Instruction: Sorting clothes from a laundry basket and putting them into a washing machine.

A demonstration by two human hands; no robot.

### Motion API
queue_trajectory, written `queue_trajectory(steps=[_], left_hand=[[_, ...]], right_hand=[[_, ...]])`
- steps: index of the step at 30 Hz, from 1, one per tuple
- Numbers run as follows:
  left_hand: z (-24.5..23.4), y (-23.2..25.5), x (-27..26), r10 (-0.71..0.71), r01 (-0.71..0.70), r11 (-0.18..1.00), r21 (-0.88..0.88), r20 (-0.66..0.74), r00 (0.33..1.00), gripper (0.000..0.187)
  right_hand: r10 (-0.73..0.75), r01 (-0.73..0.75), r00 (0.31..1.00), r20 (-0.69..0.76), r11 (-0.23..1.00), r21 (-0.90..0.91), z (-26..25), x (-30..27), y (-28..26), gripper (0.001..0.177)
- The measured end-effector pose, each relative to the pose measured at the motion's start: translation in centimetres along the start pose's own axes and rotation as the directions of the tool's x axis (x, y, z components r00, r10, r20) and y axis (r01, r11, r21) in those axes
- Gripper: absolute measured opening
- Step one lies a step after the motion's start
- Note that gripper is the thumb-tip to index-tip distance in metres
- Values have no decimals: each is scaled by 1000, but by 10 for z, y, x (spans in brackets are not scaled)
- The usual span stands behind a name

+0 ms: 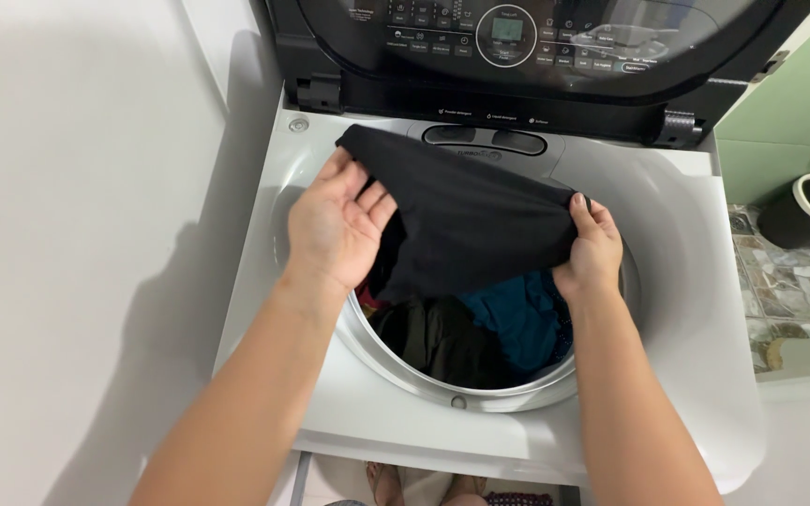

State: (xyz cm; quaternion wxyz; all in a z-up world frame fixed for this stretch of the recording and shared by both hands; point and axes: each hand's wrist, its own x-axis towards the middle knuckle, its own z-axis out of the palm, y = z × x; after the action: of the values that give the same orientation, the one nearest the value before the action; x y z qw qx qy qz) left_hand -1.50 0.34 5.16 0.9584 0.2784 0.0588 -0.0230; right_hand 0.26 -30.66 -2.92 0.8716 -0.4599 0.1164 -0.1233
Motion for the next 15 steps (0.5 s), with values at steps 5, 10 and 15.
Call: queue_trajectory(steps=[5,10,15], left_hand=[[17,-14,-4,221,-249,956,155,178,959,48],[25,-6,-2,572,-554,464,691,243,783,63],[-38,-6,56,22,-285,521,805,321,947,65]], right_hand=[[26,-33,997,-74,995,-93,3,0,-1,8],[122,-121,993,7,988,-100,5,-5,-6,16],[166,-164,968,187,986,-23,7,-8,-15,16]])
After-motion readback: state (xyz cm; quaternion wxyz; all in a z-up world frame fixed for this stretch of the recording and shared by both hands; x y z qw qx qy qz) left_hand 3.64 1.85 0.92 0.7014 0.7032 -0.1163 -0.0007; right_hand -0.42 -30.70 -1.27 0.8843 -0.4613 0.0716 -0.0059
